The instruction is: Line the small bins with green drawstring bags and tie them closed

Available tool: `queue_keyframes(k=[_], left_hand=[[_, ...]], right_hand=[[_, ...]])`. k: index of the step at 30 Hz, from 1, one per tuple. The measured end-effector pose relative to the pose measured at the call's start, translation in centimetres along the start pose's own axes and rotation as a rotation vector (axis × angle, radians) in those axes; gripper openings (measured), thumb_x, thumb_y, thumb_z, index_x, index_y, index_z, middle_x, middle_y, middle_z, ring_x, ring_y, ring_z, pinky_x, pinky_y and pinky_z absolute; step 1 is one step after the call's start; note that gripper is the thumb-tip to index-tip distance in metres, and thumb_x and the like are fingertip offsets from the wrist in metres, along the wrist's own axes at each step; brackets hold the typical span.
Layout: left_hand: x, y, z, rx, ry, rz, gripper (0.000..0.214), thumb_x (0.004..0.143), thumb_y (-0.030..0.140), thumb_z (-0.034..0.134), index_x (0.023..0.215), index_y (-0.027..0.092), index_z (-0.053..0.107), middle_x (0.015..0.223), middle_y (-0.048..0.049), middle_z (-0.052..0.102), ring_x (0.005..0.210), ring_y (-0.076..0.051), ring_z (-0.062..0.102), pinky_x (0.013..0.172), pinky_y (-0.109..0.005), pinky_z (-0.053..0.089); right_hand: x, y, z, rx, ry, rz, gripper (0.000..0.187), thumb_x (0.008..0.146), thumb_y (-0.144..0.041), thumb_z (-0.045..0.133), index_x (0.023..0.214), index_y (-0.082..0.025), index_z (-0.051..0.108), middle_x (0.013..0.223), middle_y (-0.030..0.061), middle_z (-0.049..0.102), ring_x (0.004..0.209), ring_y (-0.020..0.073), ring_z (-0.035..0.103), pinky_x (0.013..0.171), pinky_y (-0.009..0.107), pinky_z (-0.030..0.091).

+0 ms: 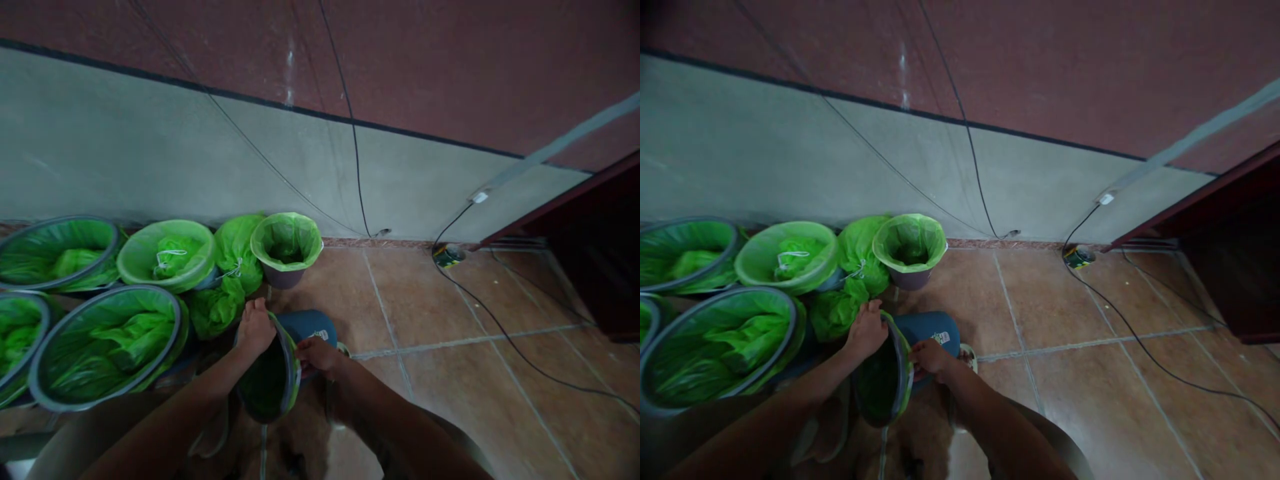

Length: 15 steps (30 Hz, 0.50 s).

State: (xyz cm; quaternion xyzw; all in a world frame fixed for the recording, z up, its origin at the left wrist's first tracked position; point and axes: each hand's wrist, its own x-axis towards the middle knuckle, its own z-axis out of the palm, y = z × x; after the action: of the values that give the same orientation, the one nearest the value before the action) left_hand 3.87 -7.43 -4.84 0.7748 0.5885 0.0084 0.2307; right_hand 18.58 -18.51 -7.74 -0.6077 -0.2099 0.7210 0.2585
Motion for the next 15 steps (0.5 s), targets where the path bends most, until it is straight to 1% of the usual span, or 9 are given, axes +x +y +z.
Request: queue_keyframes(k=[2,4,5,7,9,10,13,15], left_hand=[[0.3,0.1,0.2,-0.152,-0.133,-0.190,0.035,0.086,0.024,0.049,0.113,0.003,0.056,0.117,-0.0246,0.061,0.119,-0.033,0.056,0.098,-0.043,0.046],[0.5,0.1,0.6,-0.306,-0.292,-0.329,0.035,0.090,0.037,0.045,0.099,0.007,0.060,0.103,-0.0227,0.067,0.100,-0.032,0.066,0.083,-0.042,0.054],[0.5,0.1,0.8,-0.407,-0.354,-0.383,0.035,0.091,0.040,0.043,0.094,0.009,0.060,0.096,-0.0201,0.069,0.088,-0.029,0.069,0.074,-0.040,0.057],[0.3,0.2,1.1,-0.614,-0.420,-0.454,0.031,0.093,0.038,0.040,0.089,0.012,0.057,0.085,-0.0135,0.069,0.067,-0.020,0.069,0.062,-0.034,0.058],[-0.1,0.4,1.1,-0.799,-0.448,-0.481,0.022,0.092,0.030,0.041,0.086,0.014,0.054,0.080,-0.0078,0.068,0.062,-0.013,0.066,0.061,-0.028,0.057],[-0.3,0.5,1.0,-0.848,-0.455,-0.475,0.018,0.091,0.027,0.042,0.084,0.015,0.053,0.078,-0.0055,0.068,0.062,-0.011,0.065,0.062,-0.026,0.057],[-0.8,0.9,0.9,-0.914,-0.493,-0.436,0.013,0.089,0.022,0.045,0.080,0.016,0.053,0.071,-0.0020,0.065,0.060,-0.010,0.063,0.059,-0.023,0.056],[-1.0,1.0,1.0,-0.943,-0.524,-0.403,0.012,0.086,0.020,0.047,0.078,0.016,0.053,0.066,-0.0009,0.062,0.056,-0.011,0.060,0.054,-0.023,0.054]], right_hand=[[-0.1,0.1,-0.1,0.013,-0.010,0.010,0.004,0.066,-0.016,0.061,0.070,-0.015,0.062,0.059,-0.0010,0.063,0.051,0.0123,0.060,0.060,0.029,0.051],[-0.1,0.0,-0.4,0.005,-0.021,-0.013,0.004,0.067,-0.016,0.060,0.070,-0.015,0.063,0.061,-0.0005,0.064,0.053,0.0121,0.060,0.060,0.028,0.051],[-0.1,0.0,-0.6,-0.008,-0.033,-0.017,0.005,0.067,-0.016,0.060,0.071,-0.015,0.063,0.061,-0.0002,0.064,0.053,0.0121,0.060,0.060,0.027,0.050],[0.0,-0.1,-1.0,-0.045,-0.069,0.003,0.006,0.067,-0.015,0.061,0.071,-0.015,0.065,0.061,0.0003,0.065,0.052,0.0122,0.060,0.059,0.027,0.049],[0.0,-0.2,-1.1,-0.070,-0.104,0.042,0.007,0.065,-0.014,0.061,0.071,-0.014,0.065,0.061,0.0007,0.066,0.053,0.0124,0.060,0.060,0.027,0.049],[0.1,-0.2,-1.1,-0.063,-0.118,0.053,0.008,0.065,-0.014,0.062,0.072,-0.014,0.065,0.062,0.0008,0.066,0.054,0.0126,0.061,0.061,0.028,0.049],[-0.1,-0.5,-0.8,0.031,-0.148,0.028,0.012,0.067,-0.021,0.064,0.076,-0.014,0.065,0.066,0.0012,0.067,0.059,0.0138,0.063,0.067,0.030,0.051],[-0.1,-0.7,-0.4,0.100,-0.131,-0.008,0.016,0.070,-0.027,0.065,0.080,-0.014,0.065,0.070,0.0012,0.067,0.062,0.0136,0.063,0.069,0.030,0.051]])
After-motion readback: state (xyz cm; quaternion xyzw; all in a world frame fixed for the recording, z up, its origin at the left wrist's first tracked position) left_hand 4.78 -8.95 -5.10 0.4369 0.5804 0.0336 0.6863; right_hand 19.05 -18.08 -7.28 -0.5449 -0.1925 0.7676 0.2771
